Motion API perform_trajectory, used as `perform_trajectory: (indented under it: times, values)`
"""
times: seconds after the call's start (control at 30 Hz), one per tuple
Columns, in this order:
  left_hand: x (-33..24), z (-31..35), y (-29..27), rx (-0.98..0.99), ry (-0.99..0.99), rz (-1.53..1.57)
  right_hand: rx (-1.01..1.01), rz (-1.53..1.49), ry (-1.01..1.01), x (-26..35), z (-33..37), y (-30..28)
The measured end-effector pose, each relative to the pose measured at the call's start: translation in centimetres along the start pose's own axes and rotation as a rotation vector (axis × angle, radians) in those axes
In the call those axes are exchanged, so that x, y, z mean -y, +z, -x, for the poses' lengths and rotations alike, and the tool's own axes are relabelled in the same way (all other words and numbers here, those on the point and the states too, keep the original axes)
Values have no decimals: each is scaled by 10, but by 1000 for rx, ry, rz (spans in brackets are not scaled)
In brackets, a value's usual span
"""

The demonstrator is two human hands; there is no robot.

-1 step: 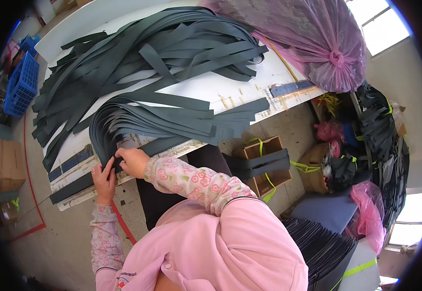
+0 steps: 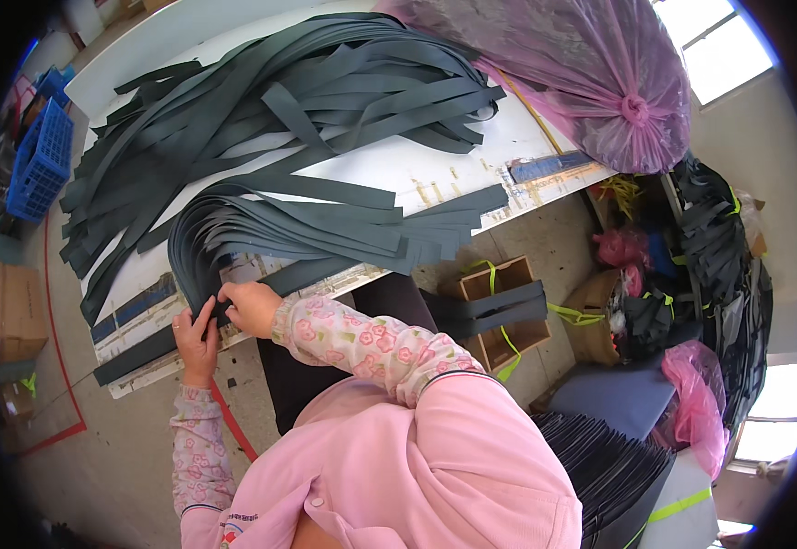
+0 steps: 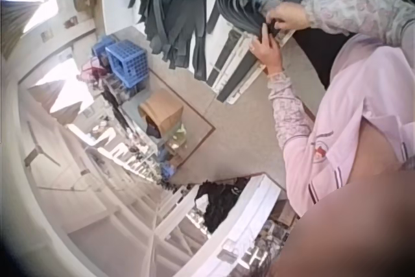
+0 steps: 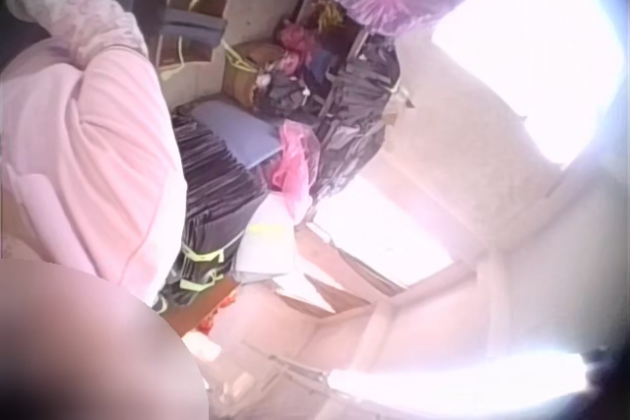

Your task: Stack and align several dark material strips on a workbench for further processing.

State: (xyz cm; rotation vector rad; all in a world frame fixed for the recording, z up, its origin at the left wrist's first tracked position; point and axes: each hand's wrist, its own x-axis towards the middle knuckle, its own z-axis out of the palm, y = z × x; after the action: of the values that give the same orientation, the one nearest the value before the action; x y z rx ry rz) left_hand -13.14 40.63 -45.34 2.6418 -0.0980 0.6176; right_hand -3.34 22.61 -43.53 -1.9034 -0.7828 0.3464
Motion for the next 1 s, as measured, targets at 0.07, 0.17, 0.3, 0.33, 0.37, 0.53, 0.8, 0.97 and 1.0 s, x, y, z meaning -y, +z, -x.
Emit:
perform_trajectory:
  times: [0.07, 0.17, 0.3, 0.33, 0.37, 0.53, 0.8, 0.97, 1.0]
  values:
    - [1, 2, -1, 1, -5, 2, 24, 10, -15, -3, 1, 7]
    - [1, 2, 0, -4, -9, 5, 56, 42, -3, -3, 2, 13]
    - [2, 1, 1, -7, -15, -1, 50, 15, 3, -3, 0, 16]
    - [1, 1, 1, -8, -6, 3, 53, 15, -3, -2, 0, 17]
    - [-1, -1, 1, -11, -8, 10, 51, 18, -9, -3, 0, 17]
    - [2, 3, 3, 30, -44, -4, 92, -91, -81, 5, 6, 6]
    - [0, 4, 1, 60, -50, -32, -610, 112, 32, -39, 48, -182]
    - [5, 5, -1, 65, -18, -34, -829, 223, 353, -112, 96, -264]
    - [5, 5, -2, 79, -18, -43, -838, 239, 429, -118, 101, -273]
